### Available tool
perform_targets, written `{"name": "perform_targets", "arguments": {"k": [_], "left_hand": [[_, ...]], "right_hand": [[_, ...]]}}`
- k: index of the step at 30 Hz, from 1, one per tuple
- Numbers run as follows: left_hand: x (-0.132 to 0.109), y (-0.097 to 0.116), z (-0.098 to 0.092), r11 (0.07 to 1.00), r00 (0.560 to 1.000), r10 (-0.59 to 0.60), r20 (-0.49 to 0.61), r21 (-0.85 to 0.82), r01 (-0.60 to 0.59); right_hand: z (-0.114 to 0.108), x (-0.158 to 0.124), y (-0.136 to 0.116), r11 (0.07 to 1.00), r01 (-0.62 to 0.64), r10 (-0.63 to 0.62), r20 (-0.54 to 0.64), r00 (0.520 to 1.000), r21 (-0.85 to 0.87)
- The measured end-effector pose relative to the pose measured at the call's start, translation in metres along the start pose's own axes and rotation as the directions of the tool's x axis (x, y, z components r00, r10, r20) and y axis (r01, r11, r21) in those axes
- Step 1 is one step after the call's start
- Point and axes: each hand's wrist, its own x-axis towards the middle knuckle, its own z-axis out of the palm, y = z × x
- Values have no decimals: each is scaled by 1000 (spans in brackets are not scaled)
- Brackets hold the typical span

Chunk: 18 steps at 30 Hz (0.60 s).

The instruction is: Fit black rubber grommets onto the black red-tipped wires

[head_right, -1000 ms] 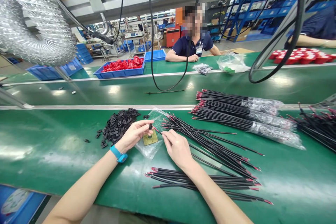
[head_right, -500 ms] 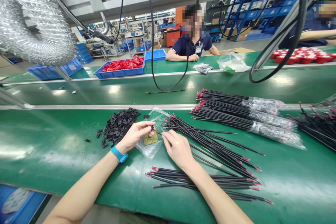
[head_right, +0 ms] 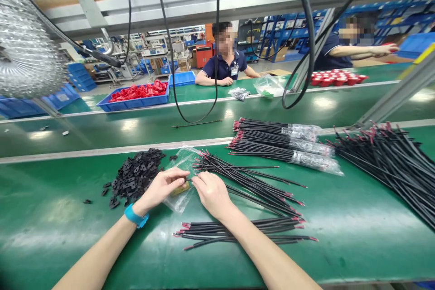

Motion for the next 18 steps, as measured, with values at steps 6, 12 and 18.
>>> {"name": "perform_targets", "arguments": {"k": [6,12,18], "left_hand": [[-7,3,18,959,982,151,-116,257,-117],[-12,-7,28,859,935,351,-50,414,-300],[-7,-5,24,857,932,353,-86,428,-285]], "right_hand": [[-5,-2,-4,991,-93,87,67,994,91],[-7,0,-4,860,-322,252,218,943,397],[-4,5,-3,784,-386,309,235,922,486]]}}
